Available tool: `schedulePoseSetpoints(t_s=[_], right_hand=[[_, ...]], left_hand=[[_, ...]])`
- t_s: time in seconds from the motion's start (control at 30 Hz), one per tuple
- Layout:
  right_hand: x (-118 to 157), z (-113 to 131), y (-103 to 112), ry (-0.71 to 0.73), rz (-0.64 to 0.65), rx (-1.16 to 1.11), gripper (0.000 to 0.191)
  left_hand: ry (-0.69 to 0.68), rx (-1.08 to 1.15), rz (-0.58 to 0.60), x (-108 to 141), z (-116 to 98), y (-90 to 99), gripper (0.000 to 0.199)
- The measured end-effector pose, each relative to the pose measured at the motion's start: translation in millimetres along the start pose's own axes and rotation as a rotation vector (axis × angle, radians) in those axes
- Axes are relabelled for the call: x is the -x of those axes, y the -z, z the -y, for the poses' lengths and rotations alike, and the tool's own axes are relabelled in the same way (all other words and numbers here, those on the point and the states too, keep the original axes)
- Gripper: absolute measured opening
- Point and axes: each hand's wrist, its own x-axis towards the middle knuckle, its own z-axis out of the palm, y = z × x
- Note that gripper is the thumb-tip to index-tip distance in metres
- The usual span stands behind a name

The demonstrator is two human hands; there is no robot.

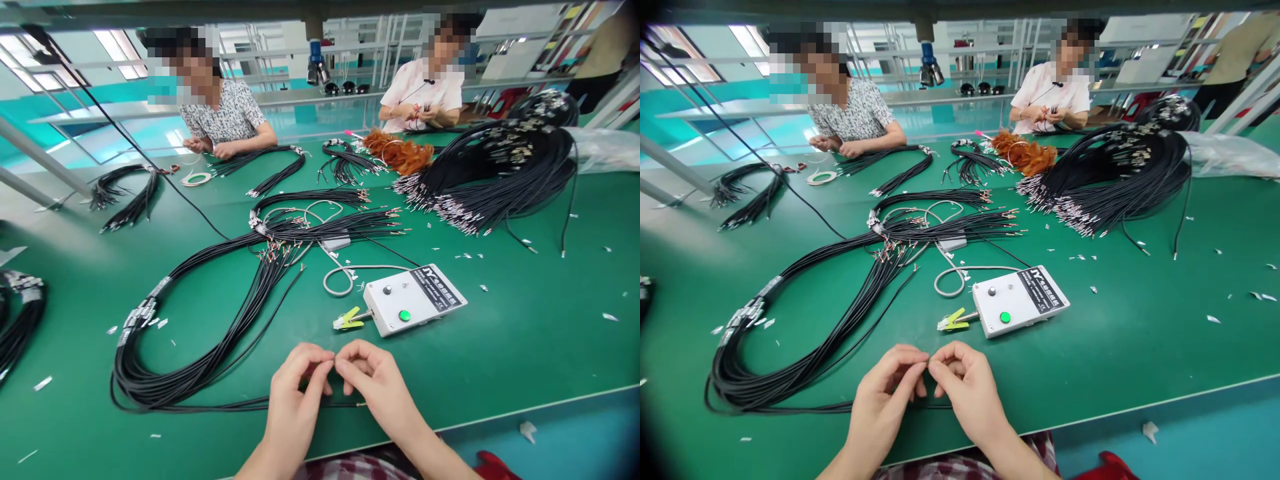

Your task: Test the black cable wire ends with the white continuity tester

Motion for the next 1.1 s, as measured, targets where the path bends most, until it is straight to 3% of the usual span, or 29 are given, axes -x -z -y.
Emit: schedulePoseSetpoints(t_s=[0.1, 0.23, 0.33, 0.43, 0.5, 0.63, 0.73, 0.83, 0.9, 1.1], right_hand=[[2.2, -1.1, 13.6, 0.063, -0.017, 0.199, 0.024], [7.5, 2.2, 32.5, 0.396, -0.103, 0.733, 0.011], [4.7, 7.1, 31.9, 0.694, -0.151, 1.153, 0.018], [-3.8, 10.1, 23.9, 0.881, -0.111, 1.395, 0.004], [-8.7, 12.4, 22.7, 0.947, -0.057, 1.474, 0.021], [-14.1, 25.0, 33.8, 0.973, -0.033, 1.517, 0.026], [-21.7, 37.1, 42.2, 0.928, -0.1, 1.56, 0.003], [-33.8, 40.6, 44.7, 0.873, -0.109, 1.689, 0.014], [-41.3, 38.4, 44.9, 0.855, -0.071, 1.751, 0.007], [-51.7, 38.8, 46.4, 0.845, 0.012, 1.787, 0.016]], left_hand=[[-0.192, -0.251, -0.01, -0.3, 2.0, -2.0, 0.013], [-0.154, -0.354, 0.012, -6.2, 4.3, -4.4, 0.016], [-0.128, -0.388, 0.056, -11.0, 4.5, -3.4, 0.017], [-0.19, -0.439, 0.118, -13.6, 4.0, -0.7, 0.019], [-0.264, -0.481, 0.168, -14.8, 3.9, 1.0, 0.022], [-0.325, -0.515, 0.2, -21.4, 3.3, 2.1, 0.024], [-0.2, -0.458, 0.141, -30.0, 2.2, 2.0, 0.022], [-0.117, -0.424, 0.103, -37.3, 2.0, 2.2, 0.021], [-0.105, -0.422, 0.098, -40.6, 2.6, 2.4, 0.02], [-0.086, -0.431, 0.098, -47.9, 3.1, 3.7, 0.02]])
